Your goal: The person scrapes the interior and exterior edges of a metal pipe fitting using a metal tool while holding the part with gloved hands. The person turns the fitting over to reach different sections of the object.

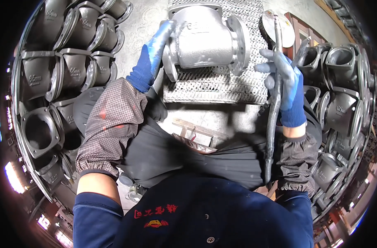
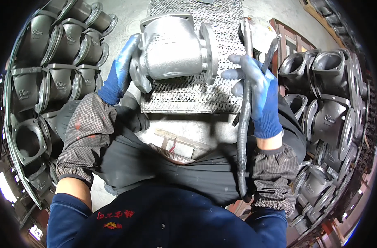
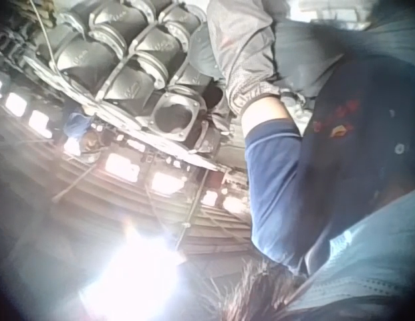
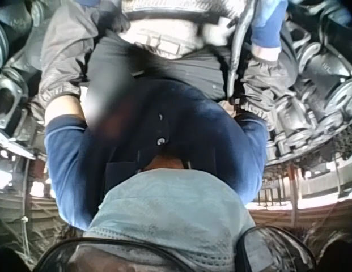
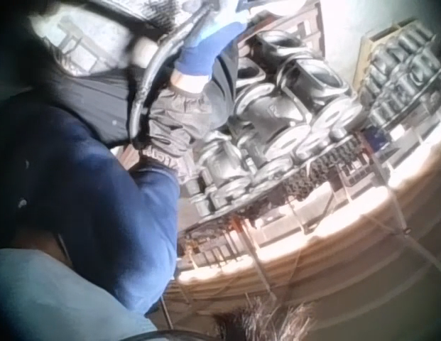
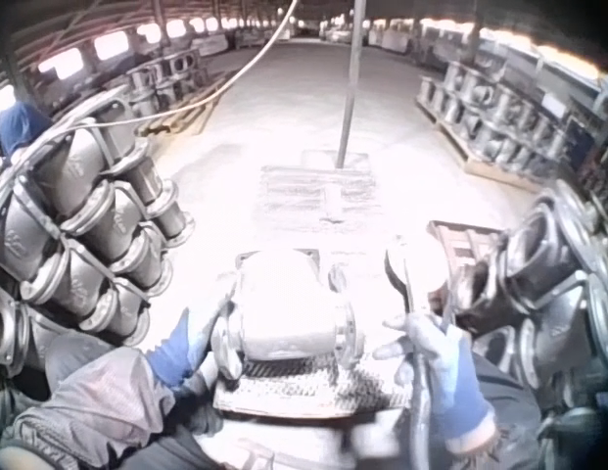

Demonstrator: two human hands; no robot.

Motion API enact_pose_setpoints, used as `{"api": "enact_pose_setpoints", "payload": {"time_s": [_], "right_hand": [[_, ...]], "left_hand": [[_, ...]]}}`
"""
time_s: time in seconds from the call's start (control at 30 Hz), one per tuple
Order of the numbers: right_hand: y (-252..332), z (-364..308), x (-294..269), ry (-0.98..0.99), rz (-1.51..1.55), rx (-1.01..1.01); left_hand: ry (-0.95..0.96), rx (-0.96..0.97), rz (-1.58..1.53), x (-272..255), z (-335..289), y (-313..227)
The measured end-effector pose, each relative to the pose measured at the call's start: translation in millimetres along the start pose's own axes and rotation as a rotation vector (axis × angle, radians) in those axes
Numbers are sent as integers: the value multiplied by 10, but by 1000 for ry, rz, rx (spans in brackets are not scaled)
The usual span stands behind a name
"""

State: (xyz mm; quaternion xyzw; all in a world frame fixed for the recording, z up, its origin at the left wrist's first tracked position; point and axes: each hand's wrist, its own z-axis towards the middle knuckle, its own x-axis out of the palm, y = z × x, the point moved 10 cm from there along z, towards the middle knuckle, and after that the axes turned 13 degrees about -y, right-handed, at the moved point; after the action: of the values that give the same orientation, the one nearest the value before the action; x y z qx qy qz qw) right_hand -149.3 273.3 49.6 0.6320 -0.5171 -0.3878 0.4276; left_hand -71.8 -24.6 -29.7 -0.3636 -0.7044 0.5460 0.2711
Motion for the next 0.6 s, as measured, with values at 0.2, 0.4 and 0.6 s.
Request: {"api": "enact_pose_setpoints", "payload": {"time_s": [0.2,0.4,0.6], "right_hand": [[-59,-73,36,-59,-76,-15],[-579,-785,313,117,-18,372],[-849,-618,441,129,67,436]], "left_hand": [[3,-150,-213,151,-165,-177],[-65,-80,-227,69,-97,-66],[23,-78,-205,141,-139,-159]]}}
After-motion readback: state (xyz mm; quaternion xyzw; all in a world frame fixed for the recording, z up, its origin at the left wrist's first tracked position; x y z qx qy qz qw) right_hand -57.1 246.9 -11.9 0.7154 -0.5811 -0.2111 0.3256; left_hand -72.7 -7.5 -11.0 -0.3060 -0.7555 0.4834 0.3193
